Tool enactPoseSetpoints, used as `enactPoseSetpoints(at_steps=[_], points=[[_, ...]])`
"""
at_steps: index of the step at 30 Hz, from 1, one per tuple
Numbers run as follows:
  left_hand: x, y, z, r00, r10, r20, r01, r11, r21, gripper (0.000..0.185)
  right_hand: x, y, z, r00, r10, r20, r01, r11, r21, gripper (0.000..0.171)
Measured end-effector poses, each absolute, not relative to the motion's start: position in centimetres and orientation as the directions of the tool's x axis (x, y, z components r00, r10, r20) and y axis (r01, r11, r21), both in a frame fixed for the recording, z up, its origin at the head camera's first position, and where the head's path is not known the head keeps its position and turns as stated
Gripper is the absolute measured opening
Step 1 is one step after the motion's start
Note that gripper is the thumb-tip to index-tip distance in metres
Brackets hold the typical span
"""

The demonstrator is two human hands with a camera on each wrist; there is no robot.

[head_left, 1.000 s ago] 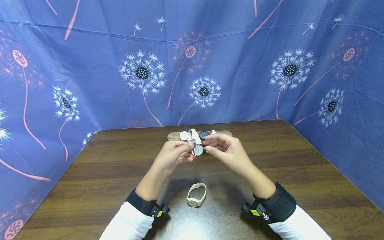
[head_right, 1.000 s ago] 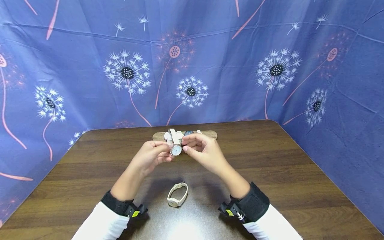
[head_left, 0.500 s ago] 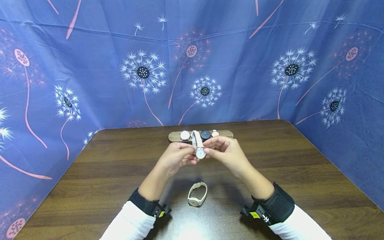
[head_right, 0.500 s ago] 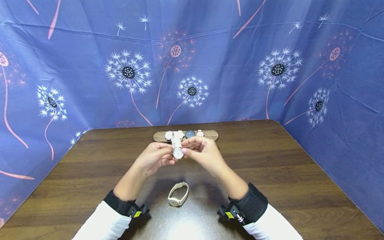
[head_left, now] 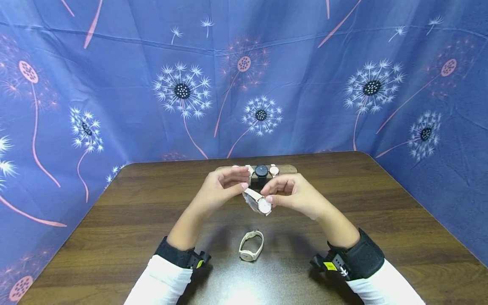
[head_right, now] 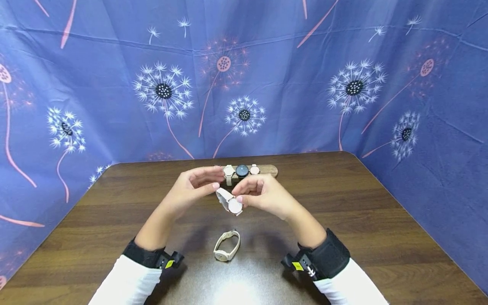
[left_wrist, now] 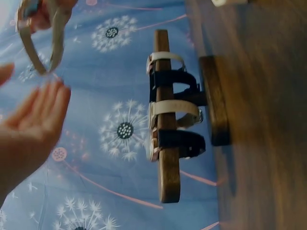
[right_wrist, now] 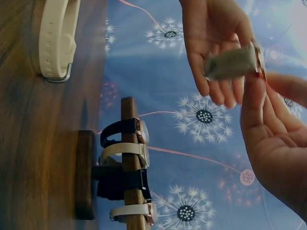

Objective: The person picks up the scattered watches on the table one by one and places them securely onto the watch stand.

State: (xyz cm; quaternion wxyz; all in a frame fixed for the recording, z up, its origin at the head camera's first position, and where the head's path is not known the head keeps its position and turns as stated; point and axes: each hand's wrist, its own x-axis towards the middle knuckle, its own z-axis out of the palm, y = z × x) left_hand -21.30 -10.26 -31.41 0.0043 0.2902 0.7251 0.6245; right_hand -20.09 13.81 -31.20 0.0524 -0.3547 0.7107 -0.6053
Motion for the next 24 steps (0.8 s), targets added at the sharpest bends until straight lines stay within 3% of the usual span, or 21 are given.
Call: enactPoseSetpoints(at_steps=[8,14,17,20,24], points=[[-20.8,-10.5,-31.5,-0.576,0.736,0.356,0.608,0.094,0.788,0.016,-20.4,14.5,-31.4,-0.576,-0.766,0.286,-0.377,-0.062,-0.924,0.018],[-20.8,-10.3,-31.8,-0.479,0.843,0.244,0.563,0.083,0.822,0.009,-20.3,14.5,-31.1,-0.51,-0.832,0.22,-0.392,-0.004,-0.92,0.015],[-20.7,-10.2,-31.9,-0.466,0.852,0.236,0.551,0.071,0.831,0.008,-20.3,14.5,-31.1,-0.509,-0.831,0.224,-0.407,0.003,-0.913,0.015],[-20.7,-10.1,-31.9,-0.492,0.83,0.263,0.568,0.077,0.82,0.006,-20.4,14.7,-31.2,-0.533,-0.805,0.26,-0.434,-0.004,-0.901,0.016],[-20.6,-9.9,-31.7,-0.597,0.736,0.318,0.571,0.111,0.813,0.006,-20.8,15.0,-31.2,-0.677,-0.629,0.383,-0.515,0.032,-0.857,0.02]])
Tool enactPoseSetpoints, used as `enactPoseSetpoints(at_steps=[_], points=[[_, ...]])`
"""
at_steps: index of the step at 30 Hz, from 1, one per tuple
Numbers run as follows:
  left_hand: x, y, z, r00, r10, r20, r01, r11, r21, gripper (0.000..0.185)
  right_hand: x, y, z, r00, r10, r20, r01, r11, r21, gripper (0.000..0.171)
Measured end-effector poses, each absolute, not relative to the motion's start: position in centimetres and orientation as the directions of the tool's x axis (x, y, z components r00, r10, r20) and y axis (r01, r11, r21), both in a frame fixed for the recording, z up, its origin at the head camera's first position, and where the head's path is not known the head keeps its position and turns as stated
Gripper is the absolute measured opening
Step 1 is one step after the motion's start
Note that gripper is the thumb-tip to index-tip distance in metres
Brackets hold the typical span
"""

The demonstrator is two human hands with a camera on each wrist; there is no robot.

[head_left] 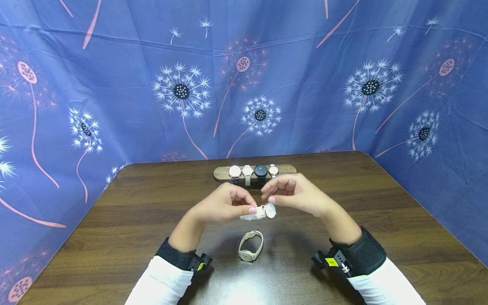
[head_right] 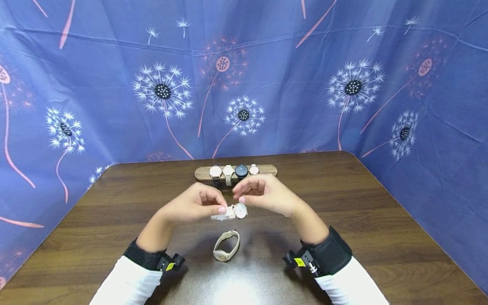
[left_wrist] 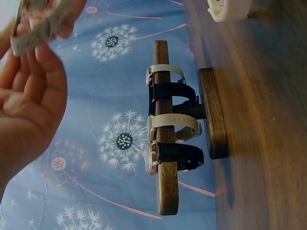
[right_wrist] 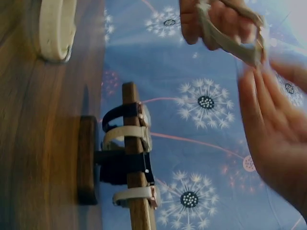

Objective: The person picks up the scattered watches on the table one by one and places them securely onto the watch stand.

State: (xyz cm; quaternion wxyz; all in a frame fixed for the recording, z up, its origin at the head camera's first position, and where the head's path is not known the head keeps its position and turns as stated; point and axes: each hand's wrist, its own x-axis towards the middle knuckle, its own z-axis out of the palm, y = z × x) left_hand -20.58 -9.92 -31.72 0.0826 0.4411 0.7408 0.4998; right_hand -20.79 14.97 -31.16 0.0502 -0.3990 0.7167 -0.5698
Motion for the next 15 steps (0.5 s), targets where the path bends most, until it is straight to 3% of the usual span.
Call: enactPoseSetpoints(at_steps=[3,6,8,15], points=[[-20.6,-9.6,-31.8,-0.701,0.592,0.397,0.572,0.134,0.809,0.008,-21.1,15.0,-31.1,-0.796,-0.397,0.457,-0.524,0.075,-0.848,0.023],[-20.6,-9.1,-32.0,-0.75,0.417,0.514,0.616,0.158,0.771,0.007,-21.4,14.8,-31.2,-0.844,-0.258,0.471,-0.507,0.098,-0.856,0.025],[-20.7,-8.7,-32.2,-0.731,0.323,0.601,0.671,0.179,0.72,0.006,-21.4,14.4,-31.2,-0.848,-0.247,0.468,-0.507,0.129,-0.852,0.029],[-20.9,-7.6,-33.2,-0.543,0.174,0.821,0.837,0.196,0.512,0.004,-20.6,12.9,-31.7,-0.79,-0.296,0.537,-0.588,0.116,-0.8,0.042]])
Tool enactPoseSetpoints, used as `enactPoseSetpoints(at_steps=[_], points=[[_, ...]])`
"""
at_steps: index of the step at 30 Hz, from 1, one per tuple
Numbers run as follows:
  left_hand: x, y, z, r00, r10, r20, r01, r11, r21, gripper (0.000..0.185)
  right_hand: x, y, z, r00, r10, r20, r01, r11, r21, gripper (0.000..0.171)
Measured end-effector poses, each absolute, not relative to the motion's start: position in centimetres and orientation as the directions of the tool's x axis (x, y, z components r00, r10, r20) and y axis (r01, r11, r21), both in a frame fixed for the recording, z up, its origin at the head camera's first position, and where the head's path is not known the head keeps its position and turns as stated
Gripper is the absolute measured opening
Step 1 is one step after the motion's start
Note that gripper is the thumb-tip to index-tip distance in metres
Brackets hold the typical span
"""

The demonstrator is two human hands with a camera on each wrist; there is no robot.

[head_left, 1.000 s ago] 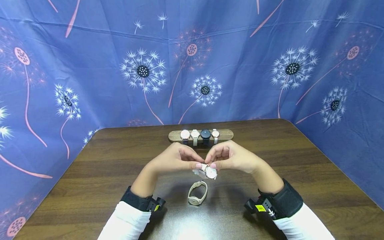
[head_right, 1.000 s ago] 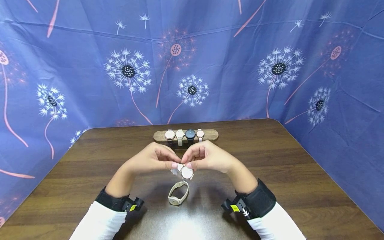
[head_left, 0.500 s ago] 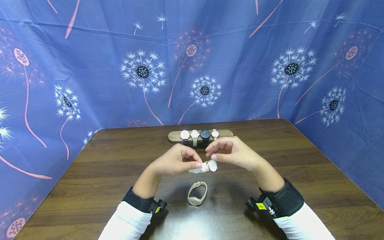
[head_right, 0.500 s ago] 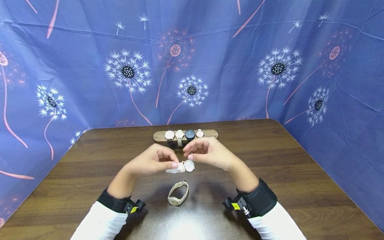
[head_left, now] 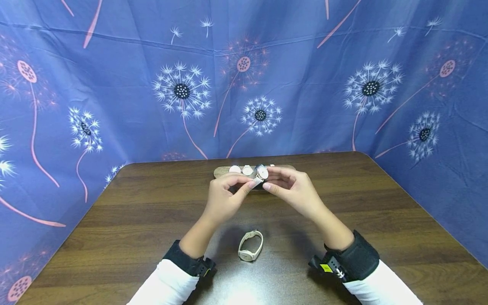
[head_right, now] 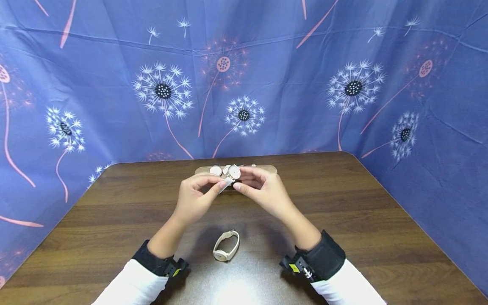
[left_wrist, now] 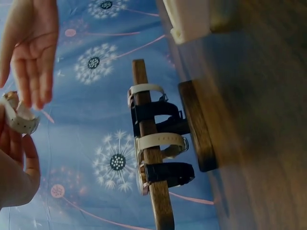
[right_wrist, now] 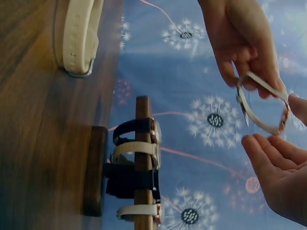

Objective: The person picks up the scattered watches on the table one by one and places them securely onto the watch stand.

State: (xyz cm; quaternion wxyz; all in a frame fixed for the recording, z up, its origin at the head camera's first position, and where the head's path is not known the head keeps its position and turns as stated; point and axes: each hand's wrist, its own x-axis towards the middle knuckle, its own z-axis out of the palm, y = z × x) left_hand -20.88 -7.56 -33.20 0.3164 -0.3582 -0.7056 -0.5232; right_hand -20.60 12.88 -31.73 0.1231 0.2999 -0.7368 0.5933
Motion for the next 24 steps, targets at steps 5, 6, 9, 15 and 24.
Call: enactPoseSetpoints(at_steps=[5,6,9,15,24], points=[[-20.7,-7.2,-33.4,-0.472,0.146,0.869,0.878,0.164,0.45,0.004,-20.1,12.1,-32.1,-0.696,-0.233,0.679,-0.715,0.137,-0.686,0.052],[-20.7,-7.1,-33.4,-0.458,0.146,0.877,0.886,0.156,0.437,0.005,-20.0,12.0,-32.1,-0.678,-0.225,0.7,-0.733,0.134,-0.667,0.054],[-20.5,-6.9,-33.4,-0.403,0.154,0.902,0.911,0.155,0.381,0.007,-19.6,11.8,-32.1,-0.637,-0.22,0.738,-0.767,0.094,-0.634,0.053],[-20.2,-6.7,-33.3,-0.341,0.182,0.922,0.935,0.171,0.312,0.009,-19.2,11.7,-31.8,-0.575,-0.224,0.787,-0.811,0.031,-0.584,0.05],[-20.6,-7.2,-33.0,-0.373,0.268,0.888,0.926,0.157,0.342,0.018,-19.8,12.3,-31.8,-0.53,-0.238,0.814,-0.846,0.082,-0.527,0.051]])
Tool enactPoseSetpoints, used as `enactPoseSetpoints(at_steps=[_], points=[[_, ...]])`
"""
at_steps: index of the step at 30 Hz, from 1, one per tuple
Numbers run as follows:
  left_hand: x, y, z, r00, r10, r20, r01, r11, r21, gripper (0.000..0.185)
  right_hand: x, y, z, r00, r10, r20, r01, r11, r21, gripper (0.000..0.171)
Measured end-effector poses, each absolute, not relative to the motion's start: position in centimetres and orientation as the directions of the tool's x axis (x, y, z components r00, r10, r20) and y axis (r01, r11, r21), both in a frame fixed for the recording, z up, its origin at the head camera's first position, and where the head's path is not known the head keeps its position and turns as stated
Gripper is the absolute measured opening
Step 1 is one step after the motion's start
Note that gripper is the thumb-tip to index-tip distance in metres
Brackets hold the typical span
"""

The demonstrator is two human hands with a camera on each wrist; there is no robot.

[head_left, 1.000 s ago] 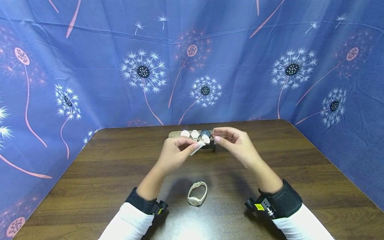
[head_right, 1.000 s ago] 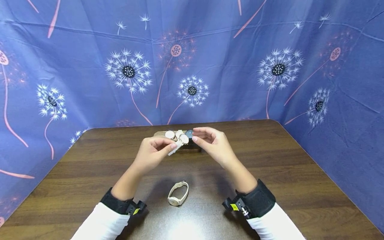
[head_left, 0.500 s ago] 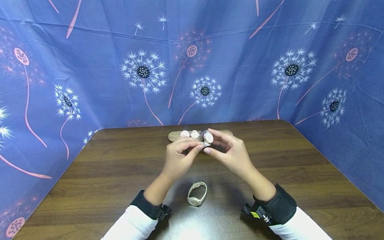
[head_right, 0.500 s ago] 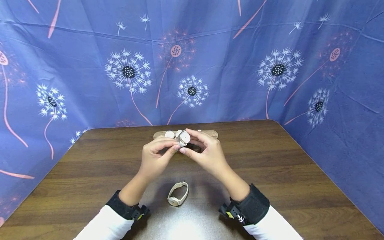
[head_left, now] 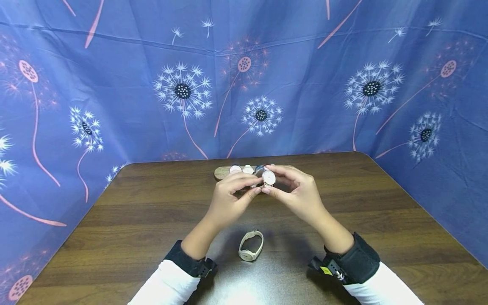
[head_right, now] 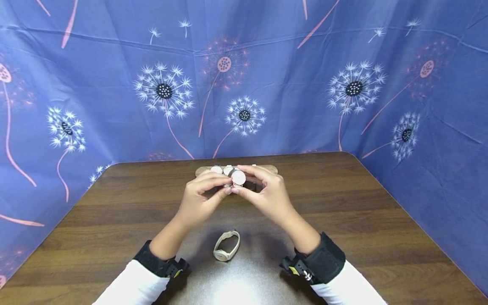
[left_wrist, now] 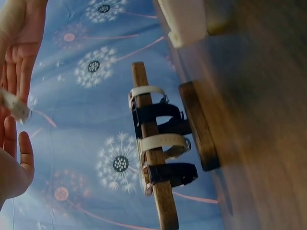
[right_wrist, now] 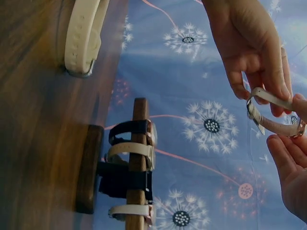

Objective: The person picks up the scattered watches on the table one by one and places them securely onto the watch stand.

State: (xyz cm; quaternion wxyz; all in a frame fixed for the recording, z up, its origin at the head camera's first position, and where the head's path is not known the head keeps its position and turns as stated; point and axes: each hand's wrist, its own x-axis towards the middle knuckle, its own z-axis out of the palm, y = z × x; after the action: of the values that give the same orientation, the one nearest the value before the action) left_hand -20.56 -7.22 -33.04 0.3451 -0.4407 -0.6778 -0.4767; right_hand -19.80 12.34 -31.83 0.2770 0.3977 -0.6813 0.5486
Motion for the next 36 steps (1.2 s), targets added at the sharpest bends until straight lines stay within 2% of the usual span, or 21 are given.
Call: enactPoseSetpoints(at_steps=[5,11,19,29,36], points=[[-21.2,-8.4,-32.5,-0.417,0.249,0.874,0.908,0.162,0.387,0.026,-20.2,13.3,-31.4,-0.506,-0.25,0.825,-0.862,0.147,-0.485,0.05],[-22.2,-10.6,-32.0,-0.501,0.175,0.847,0.857,0.233,0.459,0.022,-21.0,15.3,-30.8,-0.579,-0.243,0.778,-0.814,0.23,-0.533,0.046],[-23.9,-13.2,-32.1,-0.596,0.089,0.798,0.785,0.271,0.557,0.016,-22.6,18.3,-30.6,-0.65,-0.331,0.684,-0.76,0.269,-0.592,0.042],[-25.4,-14.5,-33.2,-0.733,0.143,0.665,0.656,0.406,0.636,0.025,-25.0,22.3,-31.5,-0.735,-0.356,0.576,-0.678,0.399,-0.618,0.037],[-26.4,-15.7,-34.3,-0.845,0.156,0.512,0.514,0.502,0.695,0.036,-27.2,26.0,-33.1,-0.784,-0.331,0.525,-0.619,0.485,-0.618,0.034]])
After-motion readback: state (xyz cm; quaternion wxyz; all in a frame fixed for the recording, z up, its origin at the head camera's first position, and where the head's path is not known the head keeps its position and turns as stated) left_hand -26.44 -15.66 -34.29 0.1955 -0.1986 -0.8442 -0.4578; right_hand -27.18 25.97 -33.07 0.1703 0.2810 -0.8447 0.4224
